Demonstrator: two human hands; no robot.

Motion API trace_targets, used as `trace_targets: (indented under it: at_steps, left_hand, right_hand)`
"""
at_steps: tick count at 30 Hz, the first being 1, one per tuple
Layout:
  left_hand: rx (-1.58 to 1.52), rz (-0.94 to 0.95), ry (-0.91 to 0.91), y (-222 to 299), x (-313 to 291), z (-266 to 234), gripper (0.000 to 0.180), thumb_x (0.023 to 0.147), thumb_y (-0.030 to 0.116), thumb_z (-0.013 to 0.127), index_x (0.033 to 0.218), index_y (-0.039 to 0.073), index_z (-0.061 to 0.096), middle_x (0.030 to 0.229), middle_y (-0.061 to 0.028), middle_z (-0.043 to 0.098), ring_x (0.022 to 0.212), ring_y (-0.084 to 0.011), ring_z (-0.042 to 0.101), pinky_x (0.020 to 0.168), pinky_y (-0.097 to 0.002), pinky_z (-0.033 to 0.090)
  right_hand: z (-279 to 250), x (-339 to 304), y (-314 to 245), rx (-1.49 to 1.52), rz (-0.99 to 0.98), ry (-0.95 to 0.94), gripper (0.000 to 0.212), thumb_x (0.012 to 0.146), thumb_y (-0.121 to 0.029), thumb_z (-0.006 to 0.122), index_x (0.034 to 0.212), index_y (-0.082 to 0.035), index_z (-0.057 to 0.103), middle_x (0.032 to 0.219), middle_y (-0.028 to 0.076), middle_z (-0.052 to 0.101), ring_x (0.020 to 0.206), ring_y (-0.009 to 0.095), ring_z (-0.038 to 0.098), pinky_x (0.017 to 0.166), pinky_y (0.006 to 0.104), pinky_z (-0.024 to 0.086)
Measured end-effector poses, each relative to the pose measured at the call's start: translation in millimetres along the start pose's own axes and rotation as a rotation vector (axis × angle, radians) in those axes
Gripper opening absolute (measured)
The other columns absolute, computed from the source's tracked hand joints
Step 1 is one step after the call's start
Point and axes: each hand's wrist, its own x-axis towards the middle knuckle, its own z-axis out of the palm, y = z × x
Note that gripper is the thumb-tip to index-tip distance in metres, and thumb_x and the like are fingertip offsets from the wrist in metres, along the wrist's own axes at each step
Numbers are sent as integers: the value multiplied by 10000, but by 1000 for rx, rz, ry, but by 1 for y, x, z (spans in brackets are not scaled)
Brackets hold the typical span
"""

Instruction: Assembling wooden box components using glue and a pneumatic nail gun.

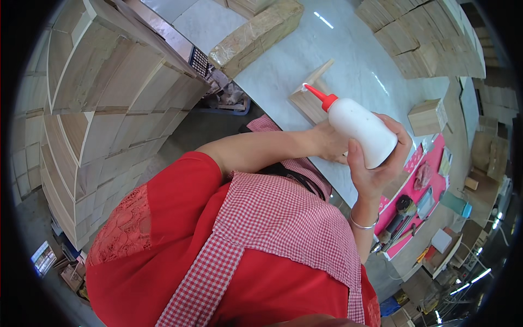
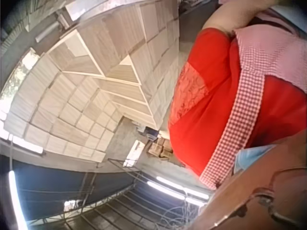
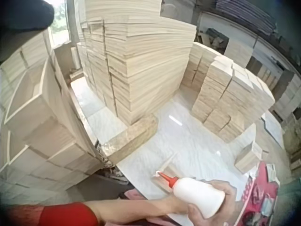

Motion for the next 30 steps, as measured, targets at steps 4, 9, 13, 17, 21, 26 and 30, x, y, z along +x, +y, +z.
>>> trace_targets:
  at_steps: [4, 9, 13, 17, 21, 26, 30]
  left_hand:
    - [206, -55, -47, -3, -3, 9, 645, 762, 499, 719, 1244, 101, 560, 1293, -121, 567, 1274, -333, 470, 1071, -455, 359]
    - [251, -108, -118, -11, -6, 18, 679, 771, 549, 698, 1263, 104, 556, 1340, -117, 542, 1327, -306, 426, 1138, -502, 269]
    - [446, -49, -148, 5, -3, 3, 666, 788, 566, 674, 1271, 122, 558, 1346, -107, 541, 1339, -284, 417, 1156, -540, 227]
    - [508, -34, -126, 10, -4, -3, 644, 802, 567, 661, 1265, 130, 564, 1338, -103, 548, 1348, -275, 409, 1159, -556, 213]
    - [430, -88, -160, 11, -4, -1, 655, 800, 566, 664, 1272, 124, 559, 1349, -110, 541, 1352, -281, 407, 1155, -553, 227]
    - [413, -165, -380, 9, 6, -14, 706, 807, 567, 655, 1336, 119, 522, 1414, -107, 500, 1373, -294, 389, 1152, -561, 228]
    - [723, -20, -401, -6, 3, -47, 730, 855, 571, 594, 1420, 128, 461, 1486, -100, 436, 1432, -289, 316, 1157, -588, 196]
  right_hand:
    - [-3, 5, 3, -79, 1, 9, 636, 733, -71, 812, 1246, 10, 445, 1164, 157, 553, 1054, 252, 589, 914, 362, 494]
    - [-1, 13, 13, -115, 37, 77, 594, 744, -87, 814, 1223, 9, 475, 1165, 142, 553, 1047, 227, 581, 907, 346, 487]
    - [2, 21, 21, -146, 59, 145, 564, 770, -87, 804, 1224, 9, 484, 1145, 123, 562, 1028, 203, 584, 885, 326, 496]
    - [4, 25, 22, -133, 79, 184, 537, 790, -99, 798, 1223, 6, 498, 1127, 108, 570, 1013, 186, 585, 873, 314, 500]
    - [-3, 18, 13, -89, 164, 162, 535, 799, -143, 800, 1222, 5, 509, 1119, 100, 570, 1011, 184, 585, 869, 311, 500]
    - [-33, -4, -1, 16, 335, 274, 576, 799, -245, 804, 1221, 6, 504, 1107, 102, 565, 1003, 189, 577, 877, 323, 486]
    - [-97, -38, 6, -9, 283, 548, 621, 818, -398, 769, 1211, 10, 515, 1074, 101, 585, 979, 189, 589, 862, 320, 487]
